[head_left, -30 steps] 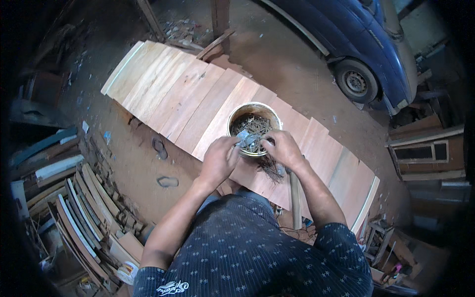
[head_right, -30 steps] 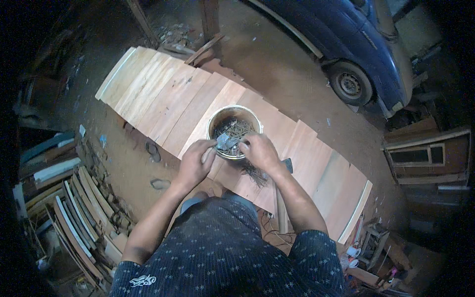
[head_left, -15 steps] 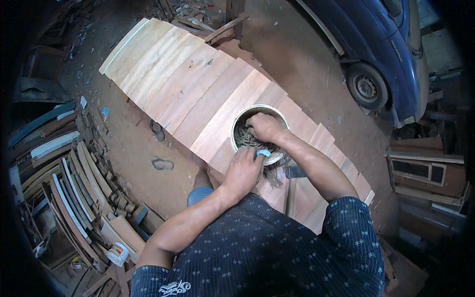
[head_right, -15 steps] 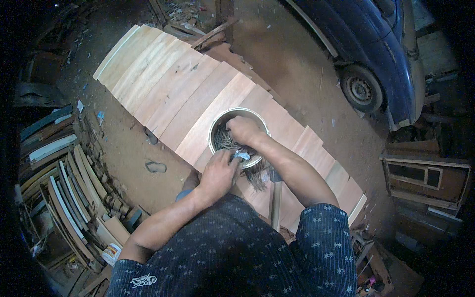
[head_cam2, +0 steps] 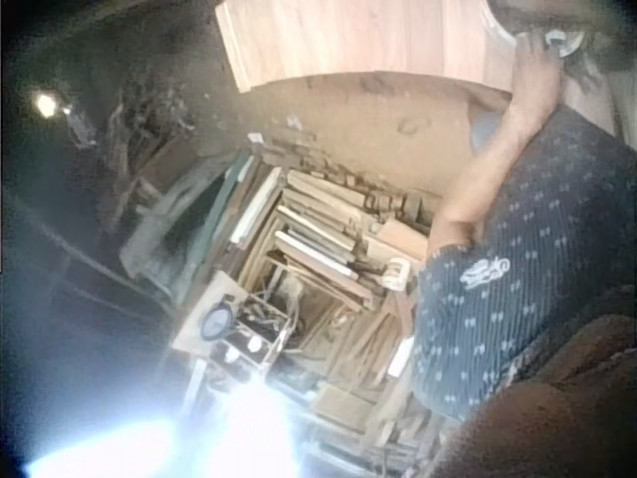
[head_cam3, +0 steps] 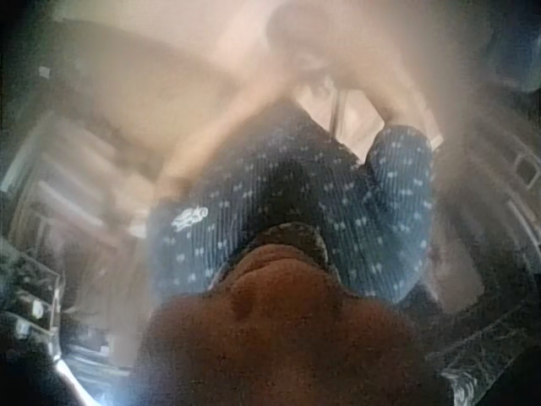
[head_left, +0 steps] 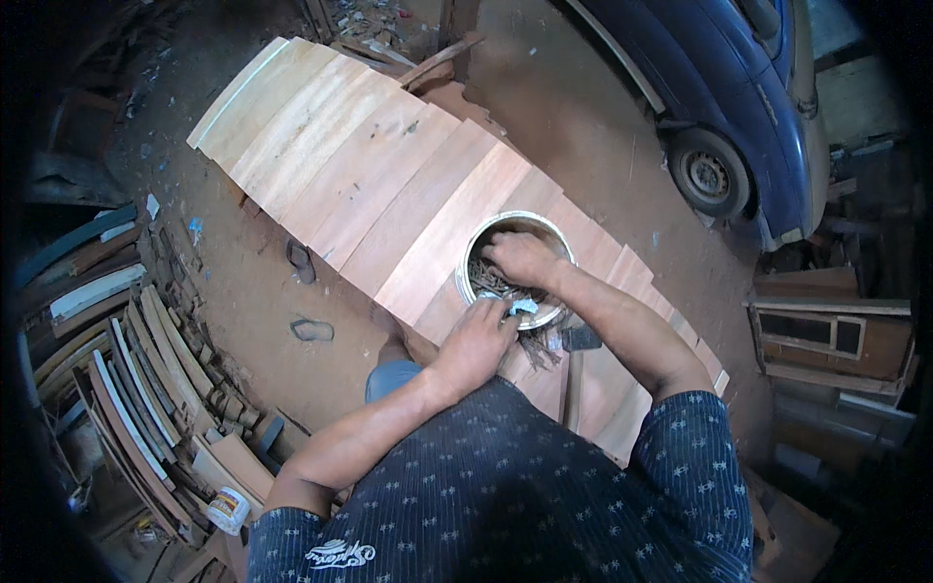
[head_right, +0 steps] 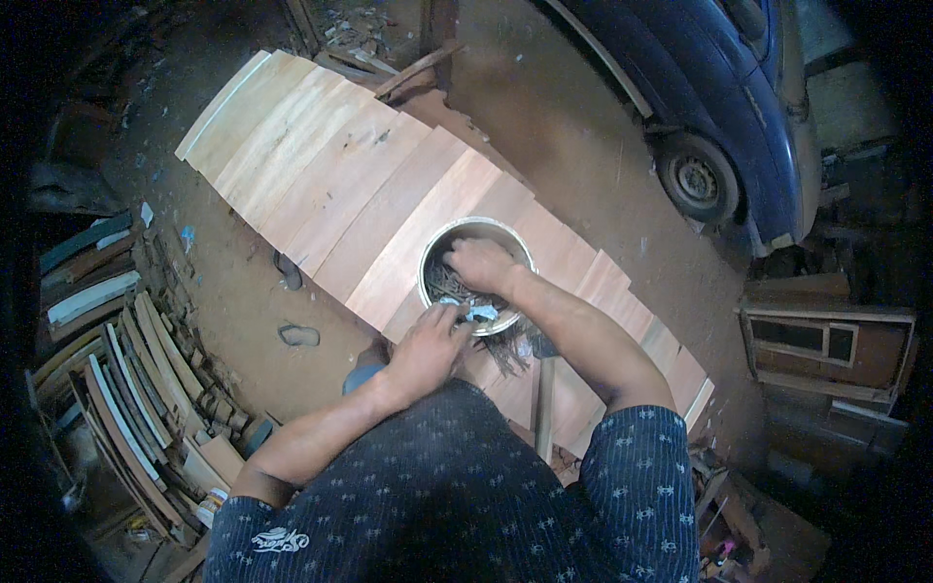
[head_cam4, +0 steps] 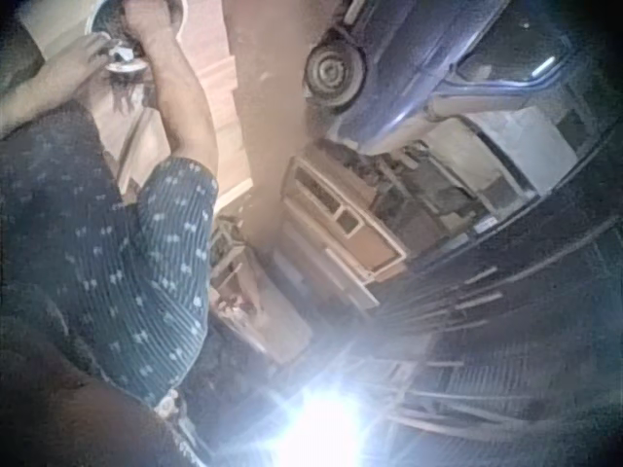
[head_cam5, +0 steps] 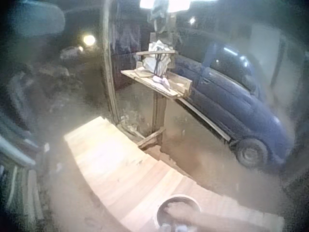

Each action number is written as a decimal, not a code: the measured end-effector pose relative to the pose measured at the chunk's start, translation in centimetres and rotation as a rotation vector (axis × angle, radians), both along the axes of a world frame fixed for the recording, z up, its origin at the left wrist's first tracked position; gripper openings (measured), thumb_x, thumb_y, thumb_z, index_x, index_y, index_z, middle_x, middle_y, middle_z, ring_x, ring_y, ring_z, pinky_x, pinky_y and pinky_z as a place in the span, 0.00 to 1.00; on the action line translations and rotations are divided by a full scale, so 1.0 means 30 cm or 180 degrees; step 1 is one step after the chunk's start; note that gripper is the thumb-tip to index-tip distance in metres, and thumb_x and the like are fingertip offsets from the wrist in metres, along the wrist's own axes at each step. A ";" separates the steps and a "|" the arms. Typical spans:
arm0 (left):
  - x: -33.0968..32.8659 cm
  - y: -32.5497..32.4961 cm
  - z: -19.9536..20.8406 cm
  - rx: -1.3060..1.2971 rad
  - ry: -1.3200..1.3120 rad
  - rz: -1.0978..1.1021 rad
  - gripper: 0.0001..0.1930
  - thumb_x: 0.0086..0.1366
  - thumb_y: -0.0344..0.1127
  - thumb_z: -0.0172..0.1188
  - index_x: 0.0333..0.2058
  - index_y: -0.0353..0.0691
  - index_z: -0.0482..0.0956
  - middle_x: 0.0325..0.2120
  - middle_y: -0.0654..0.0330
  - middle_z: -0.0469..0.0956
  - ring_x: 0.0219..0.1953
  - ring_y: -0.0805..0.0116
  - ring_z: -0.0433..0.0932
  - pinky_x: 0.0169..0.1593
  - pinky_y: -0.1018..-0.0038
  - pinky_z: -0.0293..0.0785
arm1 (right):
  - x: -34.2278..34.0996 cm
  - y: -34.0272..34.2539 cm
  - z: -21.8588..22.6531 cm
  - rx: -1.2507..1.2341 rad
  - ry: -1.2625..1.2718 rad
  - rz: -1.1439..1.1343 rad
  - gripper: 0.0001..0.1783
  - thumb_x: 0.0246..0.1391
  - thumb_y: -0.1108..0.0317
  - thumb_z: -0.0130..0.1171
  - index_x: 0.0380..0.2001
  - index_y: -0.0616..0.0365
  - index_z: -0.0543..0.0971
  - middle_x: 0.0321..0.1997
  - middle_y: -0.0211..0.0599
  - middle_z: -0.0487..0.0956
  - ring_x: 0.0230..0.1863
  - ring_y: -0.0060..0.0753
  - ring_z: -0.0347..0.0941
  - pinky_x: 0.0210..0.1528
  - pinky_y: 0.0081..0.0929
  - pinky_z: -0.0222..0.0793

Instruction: The person arranges several wooden planks side-by-side on a workbench to form a flat surface. They then retrieve a bucket of nails and repeatedly pick up handfuls of nails, dropping them onto the assembled planks.

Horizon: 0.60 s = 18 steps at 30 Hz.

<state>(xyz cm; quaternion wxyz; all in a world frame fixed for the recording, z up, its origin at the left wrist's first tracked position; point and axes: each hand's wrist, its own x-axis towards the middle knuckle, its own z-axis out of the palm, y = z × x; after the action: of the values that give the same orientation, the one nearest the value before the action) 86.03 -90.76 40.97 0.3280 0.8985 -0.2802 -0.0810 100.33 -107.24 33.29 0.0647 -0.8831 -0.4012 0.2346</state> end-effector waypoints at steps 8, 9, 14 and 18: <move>0.022 0.025 0.027 0.0065 0.0084 -0.0196 0.16 0.63 0.32 0.57 0.48 0.34 0.79 0.51 0.48 0.74 0.55 0.50 0.72 0.60 0.59 0.72 | 0.020 -0.004 -0.033 -0.0151 -0.0181 0.0295 0.11 0.59 0.65 0.55 0.40 0.56 0.83 0.40 0.48 0.83 0.44 0.49 0.82 0.46 0.44 0.79; 0.027 0.024 0.023 0.0106 0.0087 -0.0221 0.15 0.63 0.33 0.58 0.47 0.34 0.79 0.51 0.48 0.74 0.55 0.50 0.72 0.59 0.59 0.72 | 0.018 0.002 -0.033 -0.0158 -0.0254 0.0322 0.11 0.59 0.66 0.54 0.39 0.56 0.83 0.40 0.47 0.83 0.44 0.49 0.83 0.46 0.44 0.79; 0.043 0.009 0.025 0.0234 0.0250 -0.0283 0.14 0.64 0.34 0.58 0.46 0.33 0.79 0.51 0.48 0.73 0.54 0.50 0.72 0.59 0.59 0.72 | 0.020 0.004 -0.041 -0.0205 -0.0423 0.0477 0.11 0.58 0.67 0.53 0.34 0.57 0.83 0.38 0.45 0.84 0.42 0.44 0.84 0.45 0.41 0.80; 0.039 0.018 0.022 0.0213 0.0165 -0.0318 0.15 0.65 0.37 0.59 0.46 0.33 0.79 0.50 0.48 0.73 0.54 0.49 0.71 0.59 0.58 0.71 | 0.021 0.003 -0.045 -0.0244 -0.0497 0.0807 0.11 0.59 0.67 0.53 0.35 0.56 0.84 0.39 0.44 0.84 0.43 0.43 0.84 0.46 0.40 0.80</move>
<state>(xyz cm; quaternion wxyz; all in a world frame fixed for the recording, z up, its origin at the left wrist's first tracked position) 87.19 -90.21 41.63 0.3005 0.8915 -0.3133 -0.1298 100.96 -107.16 31.95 -0.0306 -0.8428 -0.5040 0.1867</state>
